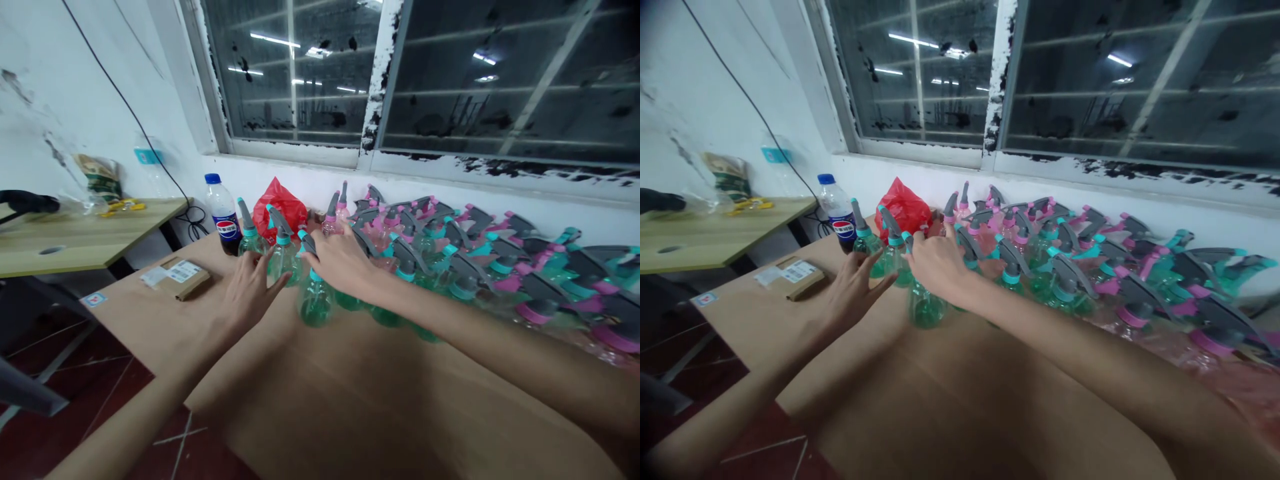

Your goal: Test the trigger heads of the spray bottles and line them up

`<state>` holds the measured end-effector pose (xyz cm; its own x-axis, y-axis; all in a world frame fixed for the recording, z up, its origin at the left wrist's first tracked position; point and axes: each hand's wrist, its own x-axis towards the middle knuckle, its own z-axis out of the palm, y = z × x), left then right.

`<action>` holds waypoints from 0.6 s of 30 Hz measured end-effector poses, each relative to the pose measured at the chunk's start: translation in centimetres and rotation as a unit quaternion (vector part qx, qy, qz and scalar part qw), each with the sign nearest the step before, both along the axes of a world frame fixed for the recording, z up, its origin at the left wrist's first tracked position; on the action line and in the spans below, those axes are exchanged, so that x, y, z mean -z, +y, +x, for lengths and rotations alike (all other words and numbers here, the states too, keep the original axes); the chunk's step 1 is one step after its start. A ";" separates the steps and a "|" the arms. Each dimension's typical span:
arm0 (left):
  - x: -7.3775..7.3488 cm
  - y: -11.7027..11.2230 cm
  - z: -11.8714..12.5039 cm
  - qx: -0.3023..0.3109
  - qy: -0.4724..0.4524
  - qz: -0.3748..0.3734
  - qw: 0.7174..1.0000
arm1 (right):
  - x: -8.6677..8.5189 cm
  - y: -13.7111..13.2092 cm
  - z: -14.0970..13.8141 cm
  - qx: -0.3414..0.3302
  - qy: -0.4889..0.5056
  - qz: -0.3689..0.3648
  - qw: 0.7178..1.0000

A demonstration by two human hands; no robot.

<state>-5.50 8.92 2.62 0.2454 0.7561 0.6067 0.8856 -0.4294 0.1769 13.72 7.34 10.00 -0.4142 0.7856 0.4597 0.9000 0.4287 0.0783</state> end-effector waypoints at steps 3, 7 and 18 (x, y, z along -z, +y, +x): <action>0.7 -4.2 0.6 0.056 -0.041 -0.054 0.996 | 0.0 -2.9 0.8 -0.015 -0.006 -0.002 1.000; 1.7 -9.2 2.5 0.134 -0.084 -0.185 0.970 | 0.3 -7.1 2.6 -0.035 0.007 -0.006 0.999; 2.5 -15.8 12.0 0.282 -0.044 -0.217 0.934 | 1.0 -16.8 11.7 0.012 0.176 -0.138 0.975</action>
